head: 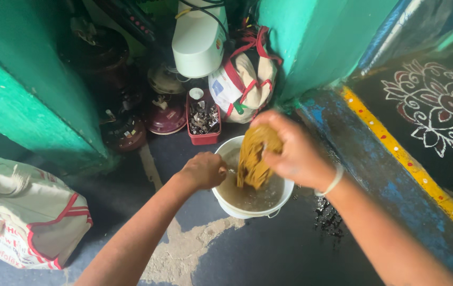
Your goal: The person cleans a dark tiled floor with a decorative floral pattern using a yellow cloth and a white bucket of water. They repeatedly dip the cloth into the bucket, wring it out, and wipe the floor surface, focusing on the area around the design.
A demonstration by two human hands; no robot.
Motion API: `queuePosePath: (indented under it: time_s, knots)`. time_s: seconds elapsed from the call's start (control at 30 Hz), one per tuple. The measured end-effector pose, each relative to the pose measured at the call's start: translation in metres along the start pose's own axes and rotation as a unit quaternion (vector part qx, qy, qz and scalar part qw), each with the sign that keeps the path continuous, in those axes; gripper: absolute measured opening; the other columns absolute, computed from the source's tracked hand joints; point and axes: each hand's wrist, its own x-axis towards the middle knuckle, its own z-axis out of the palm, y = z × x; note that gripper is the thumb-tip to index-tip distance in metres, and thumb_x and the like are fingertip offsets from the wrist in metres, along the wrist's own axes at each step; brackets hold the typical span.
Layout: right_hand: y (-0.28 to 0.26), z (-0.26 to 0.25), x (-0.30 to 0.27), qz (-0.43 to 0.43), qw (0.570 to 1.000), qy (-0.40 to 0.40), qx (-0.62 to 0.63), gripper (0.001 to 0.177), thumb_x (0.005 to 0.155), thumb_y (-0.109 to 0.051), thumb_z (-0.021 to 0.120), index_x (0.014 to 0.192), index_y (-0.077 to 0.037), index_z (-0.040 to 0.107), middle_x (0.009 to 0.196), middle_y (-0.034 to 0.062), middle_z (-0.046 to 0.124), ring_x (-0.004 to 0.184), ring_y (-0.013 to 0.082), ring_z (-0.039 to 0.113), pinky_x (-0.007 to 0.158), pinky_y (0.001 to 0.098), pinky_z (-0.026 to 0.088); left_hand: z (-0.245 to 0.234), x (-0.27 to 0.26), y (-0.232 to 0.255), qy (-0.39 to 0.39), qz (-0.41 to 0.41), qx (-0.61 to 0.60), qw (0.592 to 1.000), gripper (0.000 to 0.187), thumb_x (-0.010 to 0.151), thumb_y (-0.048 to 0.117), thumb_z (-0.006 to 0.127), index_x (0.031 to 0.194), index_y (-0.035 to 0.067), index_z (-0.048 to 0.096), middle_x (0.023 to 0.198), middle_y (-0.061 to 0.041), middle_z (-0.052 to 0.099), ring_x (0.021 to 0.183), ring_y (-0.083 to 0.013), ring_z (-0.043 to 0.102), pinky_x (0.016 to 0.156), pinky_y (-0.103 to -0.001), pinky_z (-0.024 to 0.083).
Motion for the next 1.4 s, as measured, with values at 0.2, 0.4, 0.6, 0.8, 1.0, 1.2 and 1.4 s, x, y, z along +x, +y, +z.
queuePosePath:
  time_s: [0.2, 0.4, 0.6, 0.8, 1.0, 1.2, 1.4]
  knots:
    - [0.075, 0.074, -0.029, 0.211, 0.954, -0.136, -0.164, 0.062, 0.071, 0.004, 0.069, 0.126, -0.016, 0.051, 0.113, 0.0143, 0.068, 0.111, 0.0374, 0.065, 0.089, 0.0458, 0.051, 0.002, 0.014, -0.008, 0.047, 0.001, -0.029, 0.998, 0.028, 0.09, 0.026, 0.063, 0.113, 0.024, 0.079, 0.116, -0.014, 0.073, 0.111, -0.0317, 0.068, 0.103, -0.043, 0.05]
    - [0.151, 0.118, -0.053, 0.111, 0.978, -0.132, -0.117, 0.067, 0.062, -0.001, 0.079, 0.123, -0.015, 0.055, 0.116, 0.016, 0.067, 0.11, 0.0391, 0.064, 0.09, 0.0454, 0.05, 0.008, 0.031, -0.013, 0.061, 0.015, -0.027, 0.998, 0.029, 0.088, 0.023, 0.063, 0.113, 0.023, 0.079, 0.117, -0.016, 0.072, 0.111, -0.0318, 0.068, 0.102, -0.043, 0.051]
    - [0.188, 0.132, -0.063, 0.271, 0.857, -0.326, -0.294, 0.065, 0.079, -0.008, 0.068, 0.14, -0.023, 0.052, 0.123, 0.0108, 0.069, 0.112, 0.0346, 0.066, 0.096, 0.0456, 0.051, 0.014, 0.04, -0.013, 0.075, 0.1, -0.062, 0.99, 0.038, 0.084, 0.026, 0.07, 0.121, 0.018, 0.075, 0.124, -0.014, 0.07, 0.119, -0.0306, 0.065, 0.105, -0.042, 0.049]
    - [0.144, 0.094, -0.053, 0.269, 0.922, -0.184, -0.211, 0.042, 0.076, -0.014, 0.072, 0.118, -0.021, 0.07, 0.107, 0.0122, 0.076, 0.1, 0.0322, 0.073, 0.087, 0.0417, 0.056, 0.003, 0.032, 0.005, -0.006, 0.198, -0.282, 0.939, 0.106, 0.066, 0.038, 0.09, 0.154, 0.013, 0.034, 0.153, -0.017, 0.045, 0.141, -0.0323, 0.044, 0.116, -0.04, 0.035]
    - [0.063, 0.024, -0.017, 0.134, 0.99, 0.002, -0.033, 0.042, 0.071, 0.002, 0.075, 0.106, -0.007, 0.054, 0.093, 0.0093, 0.066, 0.086, 0.0191, 0.07, 0.073, 0.033, 0.055, 0.005, 0.035, 0.025, -0.074, 0.288, -0.479, 0.826, 0.116, 0.064, 0.039, 0.095, 0.157, 0.014, 0.028, 0.142, -0.012, 0.054, 0.134, -0.0261, 0.052, 0.112, -0.037, 0.042]
    - [0.002, -0.023, 0.015, 0.045, 0.97, 0.099, 0.216, 0.051, 0.082, 0.016, 0.071, 0.118, -0.006, 0.042, 0.098, 0.0113, 0.068, 0.089, 0.0158, 0.069, 0.076, 0.0302, 0.058, 0.031, 0.052, 0.047, -0.02, 0.259, -0.479, 0.839, 0.063, 0.069, 0.023, 0.095, 0.121, 0.003, 0.065, 0.106, -0.006, 0.071, 0.098, -0.0163, 0.068, 0.089, -0.033, 0.057]
    - [-0.014, -0.069, 0.002, 0.008, 0.94, 0.212, 0.269, 0.047, 0.09, 0.018, 0.071, 0.122, -0.004, 0.044, 0.109, 0.018, 0.071, 0.099, 0.0236, 0.073, 0.089, 0.0318, 0.061, 0.035, 0.052, 0.041, -0.012, 0.23, -0.547, 0.805, 0.043, 0.075, 0.005, 0.08, 0.116, 0.001, 0.069, 0.104, -0.006, 0.077, 0.092, -0.0131, 0.072, 0.085, -0.029, 0.058]
